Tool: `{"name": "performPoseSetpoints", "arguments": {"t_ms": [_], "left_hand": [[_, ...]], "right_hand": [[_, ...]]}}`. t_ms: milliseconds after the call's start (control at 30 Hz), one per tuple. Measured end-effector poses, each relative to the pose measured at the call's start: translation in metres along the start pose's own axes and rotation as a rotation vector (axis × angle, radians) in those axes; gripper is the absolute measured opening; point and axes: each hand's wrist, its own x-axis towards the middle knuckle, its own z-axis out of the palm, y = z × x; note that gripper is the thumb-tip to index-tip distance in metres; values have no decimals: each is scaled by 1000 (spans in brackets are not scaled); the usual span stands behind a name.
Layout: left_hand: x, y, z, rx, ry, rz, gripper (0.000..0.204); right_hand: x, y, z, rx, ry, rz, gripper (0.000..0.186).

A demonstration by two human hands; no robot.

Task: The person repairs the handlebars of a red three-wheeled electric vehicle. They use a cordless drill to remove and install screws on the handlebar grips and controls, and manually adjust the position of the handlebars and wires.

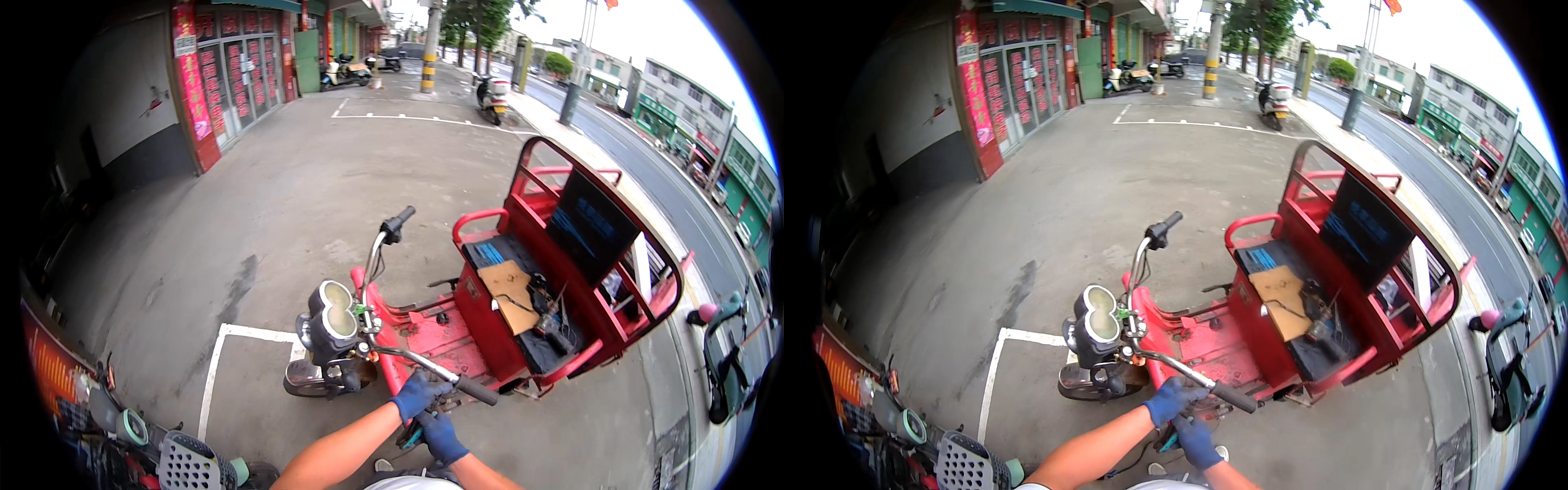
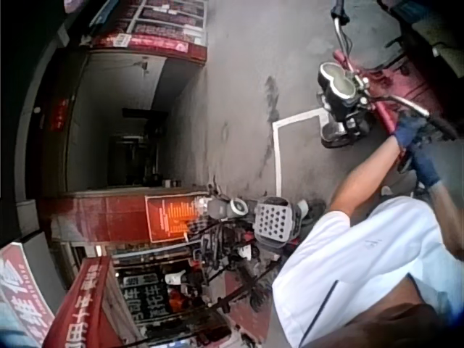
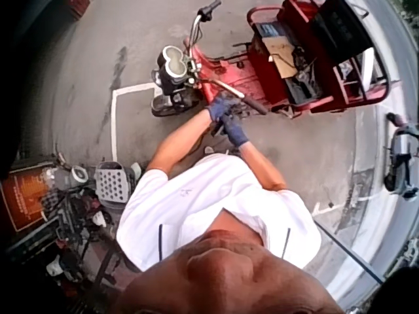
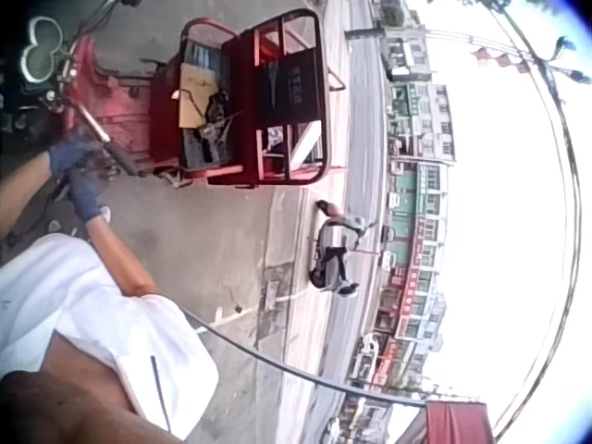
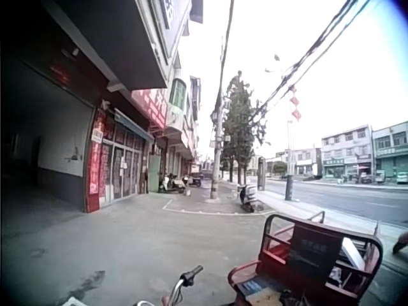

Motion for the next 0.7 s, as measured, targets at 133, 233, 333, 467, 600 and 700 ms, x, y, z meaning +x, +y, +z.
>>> {"name": "performPoseSetpoints", "arguments": {"t_ms": [133, 233, 333, 467, 600, 700], "left_hand": [[-11, 12, -1, -101, -28, -53, 25], [-1, 12, 0, -22, -55, -71, 26], [-12, 23, -2, -50, -69, -41, 26], [-8, 21, -10, -9, -84, -45, 27], [-10, 27, -10, 34, -94, -167, 27], [-1, 10, -17, 87, -77, -46, 25]], "right_hand": [[-12, -8, 4, -67, 13, -59, 27], [-7, 0, 4, -75, 70, -101, 31], [-17, -13, 2, -177, 68, -94, 36], [9, -31, -28, -381, -298, -15, 40], [-12, 4, 31, -215, 309, -253, 37], [-14, -26, 2, -337, 74, -33, 38]]}}
